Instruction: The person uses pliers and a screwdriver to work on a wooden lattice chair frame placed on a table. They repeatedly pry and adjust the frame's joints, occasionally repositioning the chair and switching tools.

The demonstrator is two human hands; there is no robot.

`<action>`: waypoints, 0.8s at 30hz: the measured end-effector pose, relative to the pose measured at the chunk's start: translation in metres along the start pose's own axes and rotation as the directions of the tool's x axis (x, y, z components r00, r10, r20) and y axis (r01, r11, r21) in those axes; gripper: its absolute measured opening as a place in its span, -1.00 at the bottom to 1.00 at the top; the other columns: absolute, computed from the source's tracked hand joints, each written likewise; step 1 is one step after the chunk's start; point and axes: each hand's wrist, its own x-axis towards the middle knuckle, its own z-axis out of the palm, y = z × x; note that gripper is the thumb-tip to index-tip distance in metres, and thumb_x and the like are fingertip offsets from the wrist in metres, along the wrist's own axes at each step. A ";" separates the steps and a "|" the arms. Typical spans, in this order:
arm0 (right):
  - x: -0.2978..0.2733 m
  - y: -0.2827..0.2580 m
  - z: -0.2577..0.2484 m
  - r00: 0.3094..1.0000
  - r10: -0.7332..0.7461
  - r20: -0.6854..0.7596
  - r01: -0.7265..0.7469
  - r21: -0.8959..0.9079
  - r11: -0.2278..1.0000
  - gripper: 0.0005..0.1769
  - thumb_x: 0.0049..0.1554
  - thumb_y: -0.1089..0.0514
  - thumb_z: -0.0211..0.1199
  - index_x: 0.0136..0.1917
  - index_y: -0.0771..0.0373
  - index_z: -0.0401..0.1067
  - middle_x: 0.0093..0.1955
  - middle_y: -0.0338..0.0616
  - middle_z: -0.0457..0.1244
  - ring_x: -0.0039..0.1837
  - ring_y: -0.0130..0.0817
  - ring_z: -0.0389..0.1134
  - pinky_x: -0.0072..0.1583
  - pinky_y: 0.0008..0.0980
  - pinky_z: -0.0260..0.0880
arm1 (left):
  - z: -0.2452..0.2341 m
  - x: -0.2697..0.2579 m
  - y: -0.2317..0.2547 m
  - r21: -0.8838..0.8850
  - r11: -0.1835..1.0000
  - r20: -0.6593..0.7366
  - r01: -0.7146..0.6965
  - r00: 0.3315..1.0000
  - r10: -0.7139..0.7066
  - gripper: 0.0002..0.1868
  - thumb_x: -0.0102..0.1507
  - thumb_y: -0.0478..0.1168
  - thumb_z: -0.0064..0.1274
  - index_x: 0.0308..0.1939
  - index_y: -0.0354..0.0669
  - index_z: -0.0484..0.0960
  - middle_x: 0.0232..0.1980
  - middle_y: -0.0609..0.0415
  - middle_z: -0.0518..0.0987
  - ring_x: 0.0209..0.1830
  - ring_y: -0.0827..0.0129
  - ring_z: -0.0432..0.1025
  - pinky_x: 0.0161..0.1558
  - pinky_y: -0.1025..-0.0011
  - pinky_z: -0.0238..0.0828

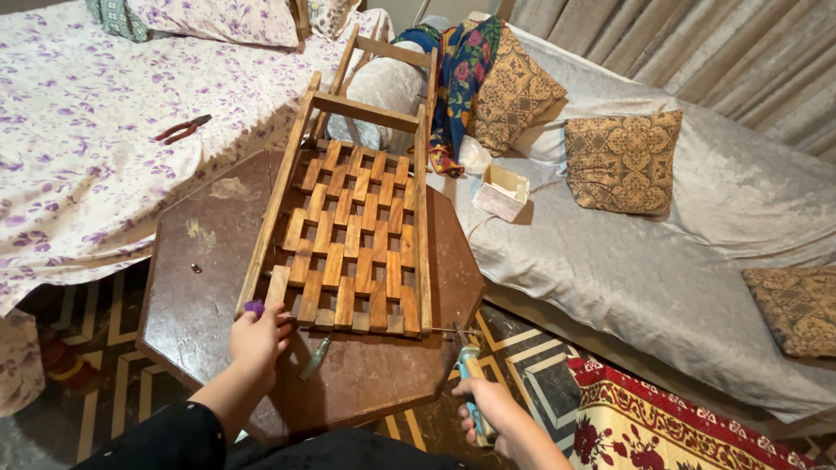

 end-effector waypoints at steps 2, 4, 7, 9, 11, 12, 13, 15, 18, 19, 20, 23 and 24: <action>0.000 0.001 0.001 1.000 0.000 -0.006 0.000 0.004 1.000 -0.69 0.15 0.15 0.19 0.10 0.20 0.18 -0.38 -0.22 0.16 -0.44 -0.46 0.14 -0.41 -0.45 0.18 | -0.002 -0.013 0.013 0.033 0.999 0.003 -0.012 1.000 0.011 -0.68 0.45 -0.11 -0.19 0.08 -0.19 0.59 -0.07 0.04 0.64 -0.21 0.37 0.49 -0.36 0.44 0.33; 0.001 0.001 0.003 1.000 -0.002 -0.019 0.002 -0.002 1.000 -0.70 0.14 0.14 0.21 0.09 0.22 0.20 -0.38 -0.22 0.17 -0.43 -0.46 0.15 -0.41 -0.45 0.19 | -0.006 -0.026 0.027 0.035 0.999 0.035 -0.013 0.999 0.012 -0.64 0.46 -0.05 -0.21 0.07 -0.19 0.58 -0.05 0.05 0.65 -0.20 0.38 0.51 -0.32 0.44 0.39; 0.002 0.002 0.004 0.999 0.012 -0.041 -0.013 -0.022 1.000 -0.71 0.15 0.12 0.23 0.06 0.25 0.23 -0.39 -0.20 0.18 -0.43 -0.44 0.16 -0.41 -0.43 0.22 | -0.012 -0.044 0.043 0.007 1.000 0.095 0.009 0.995 -0.010 -0.63 0.45 -0.02 -0.22 0.05 -0.18 0.60 -0.05 0.06 0.67 -0.20 0.39 0.51 -0.25 0.44 0.44; 0.005 0.000 0.003 0.999 0.029 -0.046 -0.030 -0.028 0.999 -0.73 0.15 0.13 0.24 0.05 0.22 0.25 -0.39 -0.18 0.17 -0.43 -0.42 0.13 -0.39 -0.41 0.22 | -0.016 -0.052 0.052 0.001 1.000 0.093 0.018 0.996 -0.018 -0.63 0.45 -0.03 -0.20 0.03 -0.19 0.64 -0.06 0.03 0.67 -0.22 0.38 0.47 -0.23 0.42 0.40; 0.010 0.001 0.001 0.999 0.027 -0.039 -0.029 -0.043 0.999 -0.75 0.14 0.12 0.24 0.00 0.23 0.27 -0.40 -0.17 0.18 -0.42 -0.41 0.16 -0.38 -0.40 0.21 | -0.021 -0.060 0.062 0.084 0.995 0.106 0.047 0.993 -0.056 -0.62 0.46 -0.06 -0.14 0.02 -0.25 0.68 -0.08 -0.02 0.65 -0.20 0.36 0.47 -0.22 0.38 0.36; 0.015 0.000 0.000 0.999 0.025 -0.034 -0.027 -0.053 0.998 -0.76 0.13 0.11 0.25 -0.02 0.24 0.28 -0.40 -0.16 0.18 -0.42 -0.41 0.18 -0.37 -0.39 0.21 | -0.024 -0.062 0.067 0.122 0.991 0.109 0.059 0.991 -0.073 -0.62 0.47 -0.07 -0.12 0.01 -0.28 0.70 -0.09 -0.04 0.64 -0.20 0.35 0.47 -0.21 0.37 0.34; 0.020 0.000 -0.001 0.997 0.056 -0.046 -0.059 -0.069 0.996 -0.75 0.14 0.10 0.25 -0.02 0.25 0.28 -0.40 -0.15 0.18 -0.42 -0.40 0.18 -0.37 -0.38 0.21 | -0.026 -0.065 0.072 0.125 0.989 0.114 0.082 0.989 -0.096 -0.64 0.45 -0.09 -0.13 0.02 -0.26 0.70 -0.07 0.01 0.66 -0.17 0.37 0.49 -0.18 0.37 0.37; 0.035 0.000 -0.004 0.990 0.118 -0.072 -0.125 -0.107 0.986 -0.71 0.14 0.07 0.27 -0.01 0.27 0.28 -0.41 -0.14 0.18 -0.43 -0.37 0.17 -0.36 -0.37 0.22 | -0.029 -0.070 0.083 0.126 0.984 0.117 0.130 0.983 -0.144 -0.66 0.41 -0.11 -0.15 0.04 -0.20 0.68 -0.04 0.11 0.70 -0.12 0.41 0.53 -0.12 0.37 0.43; 0.065 0.010 -0.012 1.000 0.028 -0.015 -0.030 -0.140 0.990 -0.68 0.11 0.09 0.28 -0.02 0.35 0.29 -0.42 -0.07 0.20 -0.43 -0.28 0.23 -0.35 -0.29 0.30 | -0.033 -0.076 0.099 0.105 0.990 0.216 0.097 0.969 -0.118 -0.59 0.40 0.02 -0.17 0.06 -0.13 0.67 -0.05 0.14 0.69 -0.12 0.45 0.54 -0.10 0.40 0.45; 0.077 0.013 -0.015 0.999 0.046 -0.019 -0.047 -0.107 0.993 -0.71 0.10 0.12 0.29 -0.01 0.31 0.29 -0.41 -0.07 0.20 -0.42 -0.27 0.23 -0.34 -0.29 0.29 | -0.037 -0.076 0.104 0.101 0.992 0.225 0.080 0.969 -0.101 -0.58 0.40 0.03 -0.15 0.07 -0.13 0.68 -0.05 0.13 0.68 -0.13 0.44 0.55 -0.11 0.39 0.45; 0.090 0.015 -0.020 0.998 0.064 -0.026 -0.066 -0.076 0.995 -0.72 0.10 0.15 0.30 0.00 0.27 0.29 -0.40 -0.07 0.19 -0.41 -0.27 0.22 -0.33 -0.29 0.27 | -0.040 -0.076 0.108 0.094 0.993 0.236 0.064 0.968 -0.085 -0.57 0.39 0.05 -0.13 0.07 -0.13 0.68 -0.05 0.12 0.68 -0.13 0.44 0.55 -0.12 0.39 0.45; 0.131 0.026 -0.036 0.994 0.108 -0.034 -0.108 0.011 0.994 -0.73 0.09 0.25 0.33 0.03 0.24 0.31 -0.39 -0.06 0.18 -0.40 -0.26 0.23 -0.31 -0.30 0.28 | -0.051 -0.066 0.115 0.084 0.994 0.224 0.069 0.971 -0.086 -0.57 0.39 0.07 -0.10 0.08 -0.14 0.67 -0.05 0.12 0.68 -0.16 0.42 0.54 -0.12 0.38 0.46; 0.145 0.029 -0.039 0.992 0.120 -0.034 -0.119 0.046 0.992 -0.73 0.09 0.29 0.34 0.03 0.24 0.33 -0.38 -0.06 0.18 -0.40 -0.26 0.24 -0.30 -0.30 0.29 | -0.055 -0.058 0.118 0.088 0.993 0.219 0.077 0.971 -0.094 -0.57 0.39 0.07 -0.10 0.08 -0.15 0.67 -0.05 0.12 0.68 -0.17 0.41 0.54 -0.11 0.37 0.47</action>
